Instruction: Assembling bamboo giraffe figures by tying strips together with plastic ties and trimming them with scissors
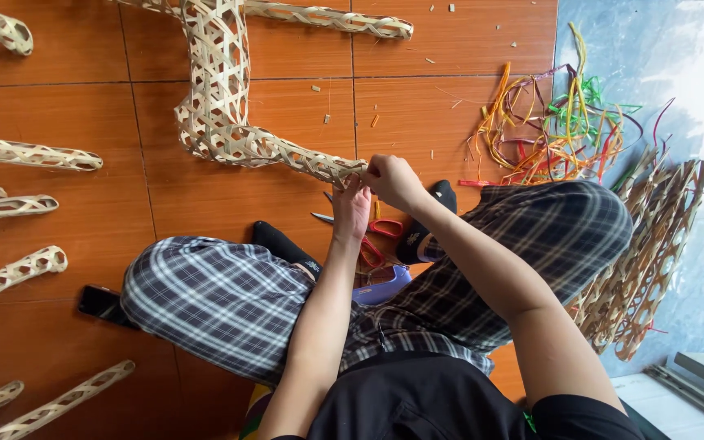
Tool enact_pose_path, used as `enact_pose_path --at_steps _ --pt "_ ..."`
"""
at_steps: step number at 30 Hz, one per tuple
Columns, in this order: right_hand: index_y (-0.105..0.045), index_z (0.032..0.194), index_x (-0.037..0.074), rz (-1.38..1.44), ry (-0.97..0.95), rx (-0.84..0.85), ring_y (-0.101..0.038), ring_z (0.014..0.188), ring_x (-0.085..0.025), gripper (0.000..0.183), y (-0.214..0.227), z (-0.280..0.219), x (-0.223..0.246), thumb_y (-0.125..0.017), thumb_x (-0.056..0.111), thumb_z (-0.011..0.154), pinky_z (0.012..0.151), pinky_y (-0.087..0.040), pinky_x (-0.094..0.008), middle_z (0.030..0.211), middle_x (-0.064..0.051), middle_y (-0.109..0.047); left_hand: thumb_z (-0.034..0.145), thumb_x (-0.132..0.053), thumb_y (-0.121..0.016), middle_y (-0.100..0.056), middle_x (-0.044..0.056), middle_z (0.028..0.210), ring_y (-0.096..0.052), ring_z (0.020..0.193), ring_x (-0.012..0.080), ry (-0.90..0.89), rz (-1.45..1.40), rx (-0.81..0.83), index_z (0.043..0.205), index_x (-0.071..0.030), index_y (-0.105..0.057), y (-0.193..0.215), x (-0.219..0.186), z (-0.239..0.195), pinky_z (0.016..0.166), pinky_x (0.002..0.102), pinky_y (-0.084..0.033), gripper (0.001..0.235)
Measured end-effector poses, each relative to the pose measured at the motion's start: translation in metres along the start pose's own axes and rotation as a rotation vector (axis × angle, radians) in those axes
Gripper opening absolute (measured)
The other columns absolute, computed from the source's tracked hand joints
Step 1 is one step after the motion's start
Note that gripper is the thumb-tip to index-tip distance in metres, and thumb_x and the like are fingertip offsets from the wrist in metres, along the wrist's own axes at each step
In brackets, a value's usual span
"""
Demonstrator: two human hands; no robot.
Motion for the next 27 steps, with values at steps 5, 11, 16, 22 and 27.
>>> enact_pose_path --at_steps 5,11,16,22,27 --pt "-0.074 0.098 0.006 -0.008 -0.007 0.055 -0.073 0.056 -0.016 0.023 0.015 -0.018 0.012 -0.07 0.028 0.099 0.054 -0.058 -0.03 0.069 -0.008 -0.075 0.108 -0.029 -0.08 -0.056 0.005 0.157 -0.051 0.149 0.0325 0.031 0.016 0.029 0.165 -0.026 -0.042 0.019 0.007 0.019 0.135 0.062 -0.02 0.069" --pt "-0.078 0.108 0.004 0.088 -0.007 0.228 -0.074 0.067 -0.02 0.027 0.032 -0.045 -0.017 -0.067 0.028 0.101 0.066 -0.058 -0.033 0.076 -0.01 -0.077 0.104 -0.055 -0.083 -0.055 0.02 0.144 -0.061 0.125 0.0323 -0.109 0.122 -0.247 0.166 -0.018 -0.02 0.009 -0.079 0.004 0.111 0.051 -0.048 0.095" --pt "-0.081 0.11 0.002 0.131 0.006 0.265 -0.073 0.07 -0.019 0.024 0.042 -0.062 -0.043 -0.067 0.02 0.103 0.073 -0.058 -0.033 0.079 -0.011 -0.078 0.092 -0.056 -0.095 -0.026 0.026 0.173 -0.049 0.141 0.0531 -0.21 0.301 -0.509 0.172 -0.025 -0.001 -0.021 -0.122 0.004 0.112 0.063 -0.036 0.127" --pt "-0.084 0.108 0.004 0.216 0.034 0.138 -0.073 0.075 -0.019 0.019 0.058 -0.063 -0.074 -0.077 0.02 0.098 0.074 -0.059 -0.034 0.082 -0.012 -0.078 0.098 -0.029 -0.084 -0.054 0.022 0.113 -0.072 0.077 0.0298 -0.378 0.215 -0.511 0.156 -0.033 -0.026 -0.033 -0.139 0.026 0.067 0.044 -0.073 0.083" --pt "-0.084 0.102 0.01 0.444 0.176 -0.048 -0.064 0.065 -0.013 0.011 0.105 -0.083 -0.035 -0.079 0.018 0.097 0.055 -0.053 -0.026 0.073 -0.006 -0.072 0.09 -0.029 -0.086 -0.065 0.011 0.097 -0.075 0.073 0.0275 -0.256 0.022 -0.404 0.13 -0.02 -0.049 -0.084 -0.172 0.02 0.064 0.039 -0.073 0.056"
Point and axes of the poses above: each hand's wrist, its own z-axis towards the middle knuckle, its own y-axis out of the back of the hand, x = y × z, the point moved 8 cm from there along z, towards the middle knuckle
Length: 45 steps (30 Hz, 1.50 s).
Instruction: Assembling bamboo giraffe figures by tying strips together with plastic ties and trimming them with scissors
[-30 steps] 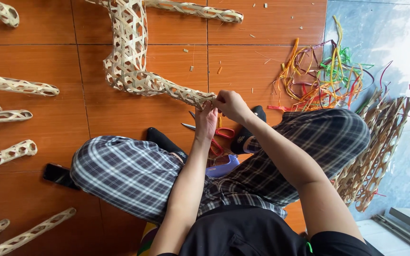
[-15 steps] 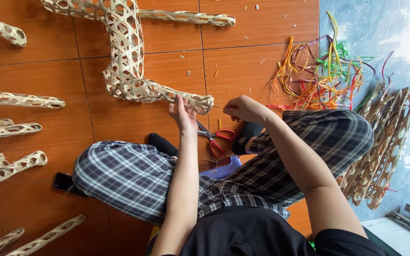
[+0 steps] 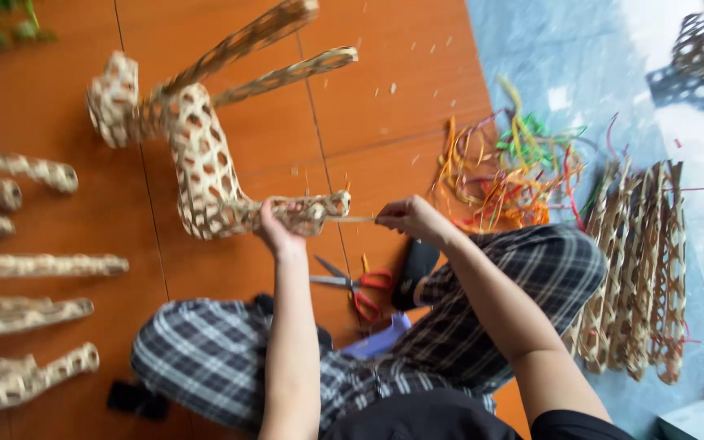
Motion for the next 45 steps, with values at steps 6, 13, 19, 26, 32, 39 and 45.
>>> enact_pose_path --at_steps 6,13,19,26,32,39,45 --pt "-0.081 0.096 0.003 0.642 0.224 -0.267 -0.068 0.061 -0.012 0.01 0.014 0.012 0.024 -0.087 0.002 0.089 0.058 -0.06 -0.025 0.071 -0.006 -0.071 0.098 -0.041 -0.077 -0.073 0.008 0.083 -0.074 0.071 0.0193 0.125 -0.078 0.341 0.099 -0.01 -0.061 -0.064 -0.029 -0.059 0.056 0.036 -0.061 0.034" --pt "-0.078 0.109 0.004 1.156 0.318 0.097 -0.07 0.08 -0.013 0.009 -0.016 -0.005 0.08 -0.076 0.002 0.1 0.075 -0.059 -0.024 0.093 -0.005 -0.076 0.093 -0.006 -0.08 -0.055 0.012 0.1 -0.06 0.089 0.0214 0.834 -0.841 0.881 0.135 0.006 -0.05 -0.106 0.013 -0.111 0.08 0.034 -0.059 0.052" --pt "-0.077 0.12 0.004 1.142 0.334 0.242 -0.073 0.083 -0.012 0.015 -0.036 0.003 0.088 -0.067 0.012 0.113 0.08 -0.063 -0.027 0.097 -0.004 -0.078 0.121 -0.035 -0.04 -0.075 0.018 0.128 -0.077 0.108 0.0275 0.607 -0.093 0.798 0.144 -0.001 -0.058 -0.062 0.074 -0.087 0.093 0.043 -0.064 0.045" --pt "-0.073 0.113 0.009 0.479 0.214 -0.208 -0.079 0.081 -0.021 0.024 -0.035 0.011 0.034 -0.086 0.01 0.093 0.069 -0.066 -0.033 0.092 -0.013 -0.079 0.117 -0.039 -0.053 -0.074 0.01 0.111 -0.061 0.07 0.0102 0.748 0.23 0.745 0.14 -0.004 -0.062 -0.028 0.121 -0.071 0.049 0.019 -0.05 0.043" --pt "-0.084 0.114 0.008 0.261 0.232 -0.453 -0.076 0.075 -0.017 0.021 -0.024 -0.028 0.019 -0.088 0.013 0.094 0.07 -0.064 -0.032 0.089 -0.013 -0.082 0.111 -0.039 -0.066 -0.075 0.018 0.106 -0.078 0.091 0.0298 0.715 0.081 0.599 0.118 -0.003 -0.068 -0.032 0.107 -0.123 0.067 0.034 -0.067 0.037" --pt "-0.087 0.107 0.021 -0.229 0.208 -0.524 -0.076 0.077 -0.014 0.018 -0.028 -0.047 0.032 -0.085 0.015 0.09 0.072 -0.061 -0.029 0.087 0.001 -0.077 0.105 -0.032 -0.071 -0.068 0.014 0.098 -0.07 0.086 0.0268 0.785 -0.11 0.59 0.114 -0.008 -0.069 -0.028 0.142 -0.089 0.085 0.043 -0.062 0.026" --pt "-0.084 0.103 0.019 -0.312 0.253 -0.494 -0.075 0.077 -0.026 0.013 -0.046 -0.044 0.047 -0.081 0.018 0.091 0.072 -0.059 -0.035 0.086 -0.006 -0.073 0.106 -0.032 -0.071 -0.067 0.015 0.098 -0.07 0.084 0.0312 0.791 -0.101 0.557 0.113 -0.008 -0.069 -0.022 0.16 -0.074 0.082 0.048 -0.058 0.025"
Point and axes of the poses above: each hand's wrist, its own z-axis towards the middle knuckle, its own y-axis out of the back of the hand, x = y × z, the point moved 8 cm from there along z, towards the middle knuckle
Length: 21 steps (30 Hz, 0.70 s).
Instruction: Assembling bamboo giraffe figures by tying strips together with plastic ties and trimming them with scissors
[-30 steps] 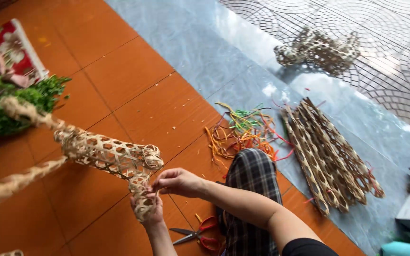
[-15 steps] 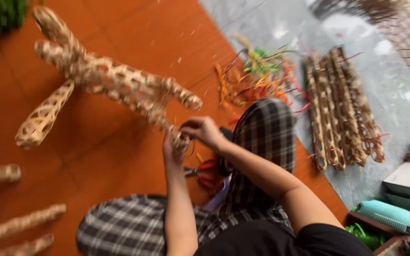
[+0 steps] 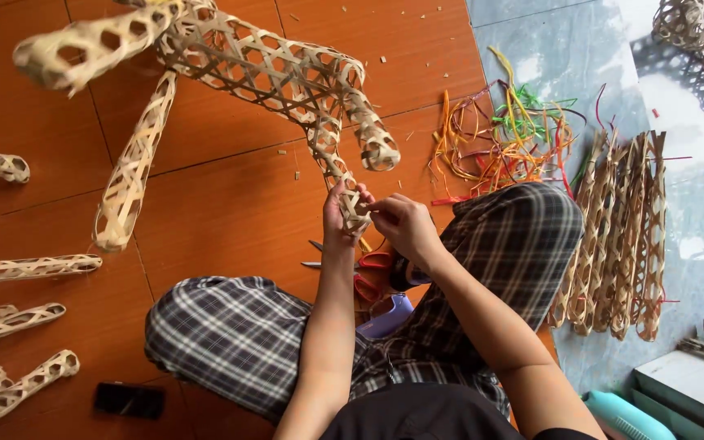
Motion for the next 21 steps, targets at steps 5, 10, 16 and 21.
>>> enact_pose_path --at_steps 5,10,16,21 --pt "-0.082 0.099 0.013 -0.072 0.058 -0.008 -0.074 0.073 -0.028 0.007 -0.012 0.01 0.014 -0.082 0.019 0.095 0.067 -0.059 -0.038 0.083 -0.008 -0.072 0.104 -0.037 -0.074 -0.07 0.011 0.096 -0.072 0.084 0.0244 0.016 0.044 -0.049 0.106 -0.008 -0.067 -0.027 0.004 -0.025 0.079 0.036 -0.059 0.029" --pt "-0.08 0.094 0.012 -0.242 0.071 -0.025 -0.072 0.071 -0.035 0.011 -0.028 0.023 0.009 -0.08 0.023 0.095 0.065 -0.059 -0.044 0.079 -0.009 -0.067 0.105 -0.044 -0.074 -0.07 0.006 0.09 -0.071 0.074 0.0186 0.058 0.122 -0.065 0.105 -0.007 -0.07 -0.029 0.01 -0.04 0.068 0.028 -0.057 0.037" --pt "-0.08 0.1 0.01 -0.261 -0.04 0.088 -0.074 0.081 -0.04 0.014 -0.043 0.036 -0.02 -0.075 0.023 0.097 0.072 -0.061 -0.049 0.086 -0.013 -0.069 0.106 -0.043 -0.075 -0.065 0.001 0.078 -0.058 0.05 0.0095 0.022 0.159 -0.083 0.114 -0.01 -0.068 -0.018 0.008 -0.034 0.041 0.017 -0.037 0.035" --pt "-0.081 0.1 0.008 -0.289 -0.07 0.143 -0.076 0.083 -0.039 0.017 -0.047 0.04 -0.028 -0.075 0.024 0.099 0.073 -0.063 -0.048 0.087 -0.012 -0.071 0.107 -0.034 -0.075 -0.063 0.007 0.075 -0.052 0.048 0.0132 -0.119 0.277 -0.124 0.108 -0.013 -0.055 -0.008 0.0 -0.018 0.041 0.024 -0.036 0.029"
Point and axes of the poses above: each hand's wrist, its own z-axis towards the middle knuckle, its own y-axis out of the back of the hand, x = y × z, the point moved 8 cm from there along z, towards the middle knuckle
